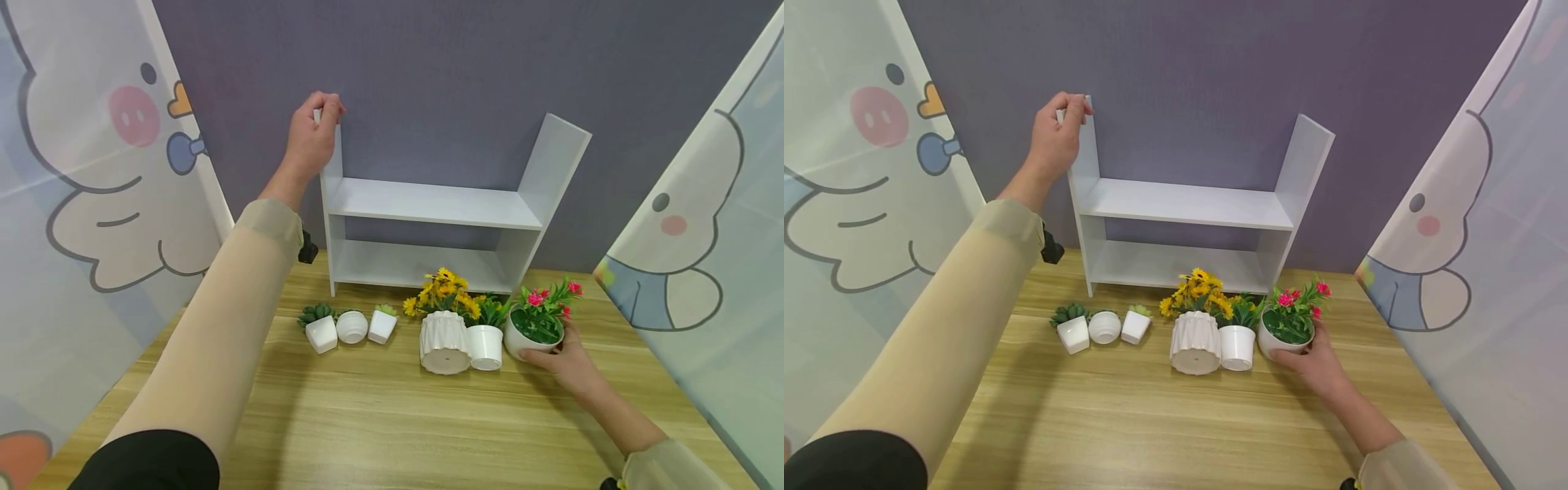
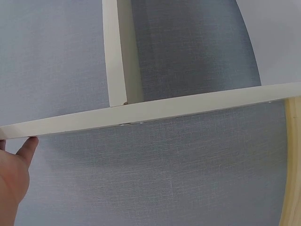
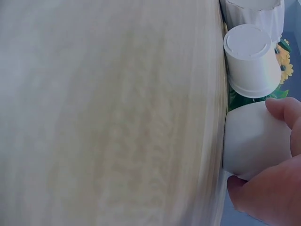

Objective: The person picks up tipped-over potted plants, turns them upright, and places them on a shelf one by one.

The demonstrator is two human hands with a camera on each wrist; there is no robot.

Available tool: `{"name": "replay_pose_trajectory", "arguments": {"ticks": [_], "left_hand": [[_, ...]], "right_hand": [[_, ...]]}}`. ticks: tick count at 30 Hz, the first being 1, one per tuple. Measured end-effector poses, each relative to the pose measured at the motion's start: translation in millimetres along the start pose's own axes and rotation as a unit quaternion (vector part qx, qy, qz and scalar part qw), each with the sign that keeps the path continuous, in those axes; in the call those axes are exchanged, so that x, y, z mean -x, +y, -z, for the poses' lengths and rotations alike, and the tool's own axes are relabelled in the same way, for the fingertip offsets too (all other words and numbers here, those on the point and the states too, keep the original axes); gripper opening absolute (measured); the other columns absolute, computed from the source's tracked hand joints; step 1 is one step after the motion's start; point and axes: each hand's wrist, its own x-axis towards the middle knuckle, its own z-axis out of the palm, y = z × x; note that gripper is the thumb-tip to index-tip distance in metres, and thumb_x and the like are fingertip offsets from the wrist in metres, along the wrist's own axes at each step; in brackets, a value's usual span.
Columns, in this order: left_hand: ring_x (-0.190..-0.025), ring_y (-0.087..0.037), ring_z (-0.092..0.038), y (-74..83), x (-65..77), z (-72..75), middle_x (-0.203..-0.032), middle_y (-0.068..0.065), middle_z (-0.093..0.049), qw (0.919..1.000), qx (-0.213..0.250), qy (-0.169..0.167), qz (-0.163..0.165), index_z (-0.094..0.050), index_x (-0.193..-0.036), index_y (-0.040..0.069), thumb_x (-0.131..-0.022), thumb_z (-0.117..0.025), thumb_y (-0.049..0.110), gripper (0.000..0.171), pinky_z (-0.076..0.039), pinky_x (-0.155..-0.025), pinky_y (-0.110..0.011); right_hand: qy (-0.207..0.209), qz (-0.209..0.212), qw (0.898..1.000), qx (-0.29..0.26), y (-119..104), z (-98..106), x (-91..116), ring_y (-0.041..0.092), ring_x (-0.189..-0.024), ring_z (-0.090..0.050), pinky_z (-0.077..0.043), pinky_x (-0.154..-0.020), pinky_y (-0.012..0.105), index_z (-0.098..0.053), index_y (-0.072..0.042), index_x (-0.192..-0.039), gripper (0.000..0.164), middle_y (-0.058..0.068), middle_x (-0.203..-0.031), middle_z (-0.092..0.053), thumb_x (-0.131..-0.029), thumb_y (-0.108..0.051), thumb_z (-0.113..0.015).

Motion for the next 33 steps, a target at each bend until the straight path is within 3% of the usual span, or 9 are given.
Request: {"name": "replay_pose_trajectory", "arguments": {"ticks": [6,11,15,18,24,28,33], "left_hand": [[-0.101,-0.008,-0.052,-0.1,0.1,-0.1,-0.098,0.011,-0.053,1.0,0.003,0.0,0.001,-0.066,-0.106,0.012,-0.118,-0.048,0.037,0.033,-0.039,-0.091,-0.026],[-0.101,-0.008,-0.052,1.1,-1.2,-0.7,-0.098,0.011,-0.053,1.0,0.007,0.003,-0.002,-0.066,-0.104,0.013,-0.118,-0.049,0.037,0.032,-0.04,-0.091,-0.025],[-0.1,-0.009,-0.052,1.2,-1.4,-1.6,-0.099,0.011,-0.053,1.0,0.006,0.002,0.001,-0.066,-0.108,0.007,-0.118,-0.049,0.037,0.036,-0.04,-0.09,-0.026],[-0.1,-0.009,-0.052,0.7,-1.0,-2.4,-0.098,0.011,-0.053,1.0,0.004,0.001,0.003,-0.066,-0.111,0.003,-0.118,-0.048,0.036,0.038,-0.04,-0.09,-0.026],[-0.102,-0.008,-0.052,1.0,-2.6,-1.9,-0.1,0.011,-0.053,1.0,0.0,0.001,0.002,-0.066,-0.109,0.007,-0.118,-0.048,0.037,0.036,-0.04,-0.092,-0.025],[-0.103,-0.008,-0.052,2.5,-2.8,-2.1,-0.1,0.011,-0.053,0.9999,-0.006,-0.001,0.009,-0.065,-0.114,0.004,-0.118,-0.047,0.039,0.04,-0.04,-0.094,-0.026],[-0.104,-0.009,-0.052,3.1,-2.7,-2.5,-0.1,0.01,-0.053,0.9999,-0.006,-0.002,0.011,-0.066,-0.11,0.008,-0.118,-0.047,0.039,0.037,-0.041,-0.094,-0.026]], "right_hand": [[0.016,0.01,1.0,0.005,-1,2,2,0.049,-0.156,-0.036,-0.036,-0.089,0.002,0.009,0.006,-0.17,0.119,0.04,-0.171,-0.023,-0.101,-0.029,-0.081],[0.034,0.041,0.999,-0.011,-8,3,3,0.048,-0.149,-0.042,-0.043,-0.086,0.002,0.003,0.003,-0.171,0.112,0.037,-0.17,-0.027,-0.102,-0.027,-0.08],[0.047,0.061,0.997,-0.021,-19,5,3,0.042,-0.142,-0.045,-0.048,-0.085,0.006,0.001,0.001,-0.171,0.108,0.035,-0.168,-0.028,-0.103,-0.025,-0.079],[0.059,0.077,0.995,-0.013,-31,6,3,0.036,-0.138,-0.047,-0.05,-0.084,0.007,-0.003,0.001,-0.17,0.105,0.033,-0.165,-0.03,-0.103,-0.026,-0.079],[0.069,0.117,0.991,-0.013,-63,6,1,0.024,-0.13,-0.05,-0.052,-0.084,0.008,-0.01,0.001,-0.168,0.1,0.029,-0.162,-0.033,-0.103,-0.027,-0.08],[0.065,0.133,0.989,-0.007,-84,4,1,0.016,-0.123,-0.053,-0.053,-0.085,0.01,-0.017,0.001,-0.166,0.096,0.026,-0.159,-0.04,-0.101,-0.028,-0.081],[0.046,0.143,0.989,-0.008,-108,-1,3,0.025,-0.129,-0.055,-0.053,-0.086,0.01,-0.016,0.0,-0.167,0.098,0.025,-0.16,-0.04,-0.101,-0.031,-0.081]]}}
